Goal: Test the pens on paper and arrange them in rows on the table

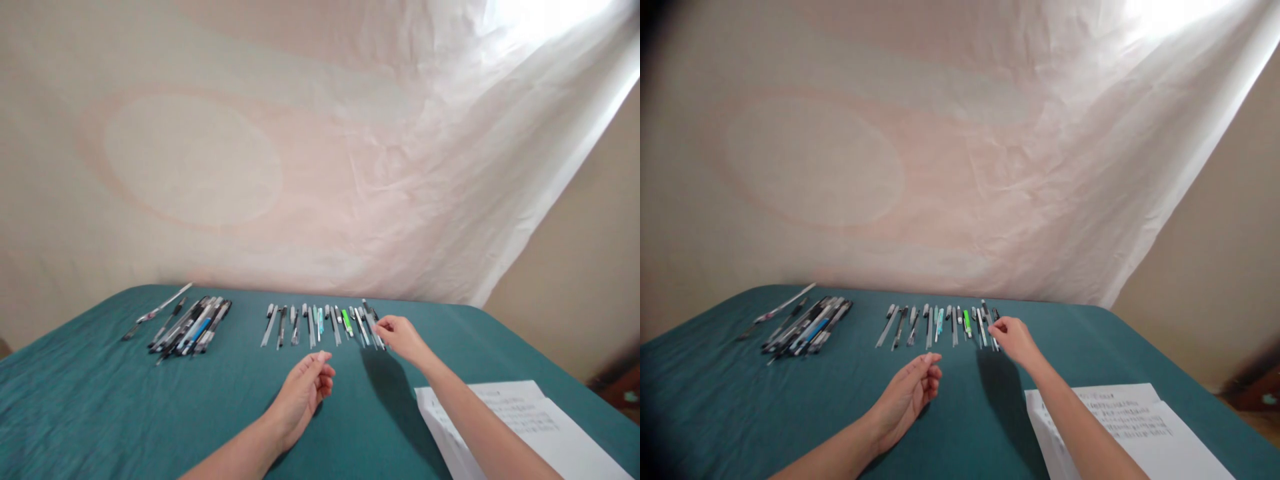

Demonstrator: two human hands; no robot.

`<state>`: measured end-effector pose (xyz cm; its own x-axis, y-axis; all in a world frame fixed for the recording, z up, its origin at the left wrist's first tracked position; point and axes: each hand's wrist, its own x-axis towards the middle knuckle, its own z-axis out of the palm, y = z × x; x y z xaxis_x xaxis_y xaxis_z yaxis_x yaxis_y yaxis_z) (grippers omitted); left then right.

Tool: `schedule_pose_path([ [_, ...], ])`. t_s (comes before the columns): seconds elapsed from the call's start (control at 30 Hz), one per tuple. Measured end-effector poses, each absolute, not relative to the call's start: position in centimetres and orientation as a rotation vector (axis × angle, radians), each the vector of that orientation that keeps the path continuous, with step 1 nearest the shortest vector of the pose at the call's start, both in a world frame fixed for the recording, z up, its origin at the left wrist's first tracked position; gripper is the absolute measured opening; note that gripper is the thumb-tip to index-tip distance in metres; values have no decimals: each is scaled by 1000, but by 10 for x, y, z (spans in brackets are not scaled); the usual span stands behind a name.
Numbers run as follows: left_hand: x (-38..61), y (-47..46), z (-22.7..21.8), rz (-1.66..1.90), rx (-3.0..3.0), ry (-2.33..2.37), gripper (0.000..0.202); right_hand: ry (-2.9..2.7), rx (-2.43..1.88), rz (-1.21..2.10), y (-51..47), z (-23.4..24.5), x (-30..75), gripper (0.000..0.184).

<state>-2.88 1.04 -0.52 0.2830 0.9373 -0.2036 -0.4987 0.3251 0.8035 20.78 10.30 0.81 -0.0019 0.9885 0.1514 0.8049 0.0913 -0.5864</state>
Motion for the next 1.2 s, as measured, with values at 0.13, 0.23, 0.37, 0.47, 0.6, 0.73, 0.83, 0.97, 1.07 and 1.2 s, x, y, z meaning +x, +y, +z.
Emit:
schedule_pose_path([
  [0.13,-30,12,-5,1048,665,771,31,-1789,-1910,307,130,-11,246,21],
  [0.23,-29,12,-2,1040,645,782,30,-1777,-1979,268,136,-25,257,23],
  [0.37,-28,11,1,1029,645,786,28,-1775,-2007,249,139,-37,260,24],
  [0.47,-28,11,2,1027,649,786,27,-1771,-2014,242,141,-40,260,25],
  [0.6,-28,12,1,1021,649,788,27,-1768,-2007,235,139,-41,261,27],
  [0.73,-29,12,-2,1025,653,763,29,-1768,-1996,221,138,-42,260,31],
  [0.83,-30,13,-1,1023,663,773,29,-1770,-1990,207,137,-41,261,32],
  [0.97,-39,20,9,1066,749,805,28,-1774,-1960,188,133,-34,263,33],
  [1.07,-57,34,23,1094,941,906,28,-1781,-1912,191,129,-22,259,34],
  [1.2,-100,57,34,928,1614,1348,27,-1853,-1750,264,116,1,234,34],
])
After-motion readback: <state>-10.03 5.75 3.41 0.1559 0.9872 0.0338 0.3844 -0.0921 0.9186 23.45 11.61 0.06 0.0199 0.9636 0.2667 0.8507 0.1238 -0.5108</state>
